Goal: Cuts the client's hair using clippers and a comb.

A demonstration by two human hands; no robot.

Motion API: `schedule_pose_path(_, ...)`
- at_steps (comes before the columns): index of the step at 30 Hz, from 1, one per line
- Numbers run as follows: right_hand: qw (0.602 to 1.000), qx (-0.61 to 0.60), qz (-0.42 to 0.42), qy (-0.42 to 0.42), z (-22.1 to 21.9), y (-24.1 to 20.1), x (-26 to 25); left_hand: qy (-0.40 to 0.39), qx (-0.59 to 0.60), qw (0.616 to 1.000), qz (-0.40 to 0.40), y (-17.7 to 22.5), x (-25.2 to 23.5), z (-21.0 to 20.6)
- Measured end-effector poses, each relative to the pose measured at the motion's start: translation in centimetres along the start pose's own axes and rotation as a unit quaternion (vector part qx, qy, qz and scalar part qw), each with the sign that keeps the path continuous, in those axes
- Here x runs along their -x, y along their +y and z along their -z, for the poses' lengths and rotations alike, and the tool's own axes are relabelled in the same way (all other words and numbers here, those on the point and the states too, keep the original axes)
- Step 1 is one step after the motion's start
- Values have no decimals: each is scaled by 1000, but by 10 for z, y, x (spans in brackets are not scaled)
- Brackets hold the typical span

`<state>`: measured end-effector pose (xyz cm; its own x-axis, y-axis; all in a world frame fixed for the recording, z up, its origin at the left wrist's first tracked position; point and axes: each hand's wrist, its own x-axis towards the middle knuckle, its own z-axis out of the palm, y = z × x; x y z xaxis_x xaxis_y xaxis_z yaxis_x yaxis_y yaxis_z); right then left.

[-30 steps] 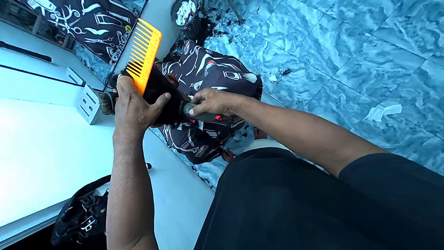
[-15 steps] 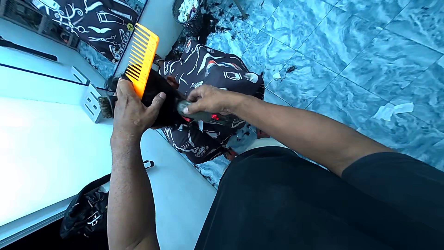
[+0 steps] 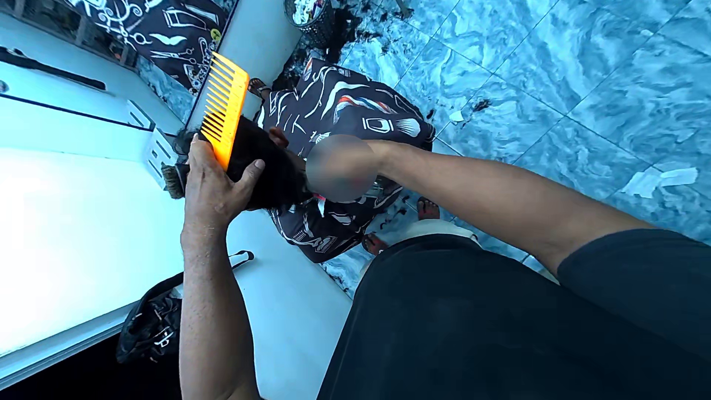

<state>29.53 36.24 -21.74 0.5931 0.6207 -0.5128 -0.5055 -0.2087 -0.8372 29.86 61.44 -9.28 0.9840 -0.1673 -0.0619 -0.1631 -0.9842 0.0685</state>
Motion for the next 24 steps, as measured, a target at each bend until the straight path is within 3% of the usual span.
schedule_pose_path(2,1000,19,-6,8,1,1,0,1,1,1000,1,0,0,0)
schedule_pose_path(6,991,-89,86,-53,7,1,-2,3,4,1000,-3,1,1,0)
schedule_pose_path(10,999,5,27,-20,5,-2,-6,-1,3,1000,-4,1,1,2)
schedule_pose_path(14,985,-109,107,-76,8,-8,-3,-4,12,1000,4,2,2,1)
schedule_pose_path(18,998,36,39,-23,7,-9,-5,-5,9,1000,6,3,2,3)
schedule_pose_path(22,986,-111,101,-76,10,-14,-5,-9,3,1000,14,3,2,2)
schedule_pose_path(24,994,-29,81,-61,10,-18,-1,-10,3,1000,17,4,3,3)
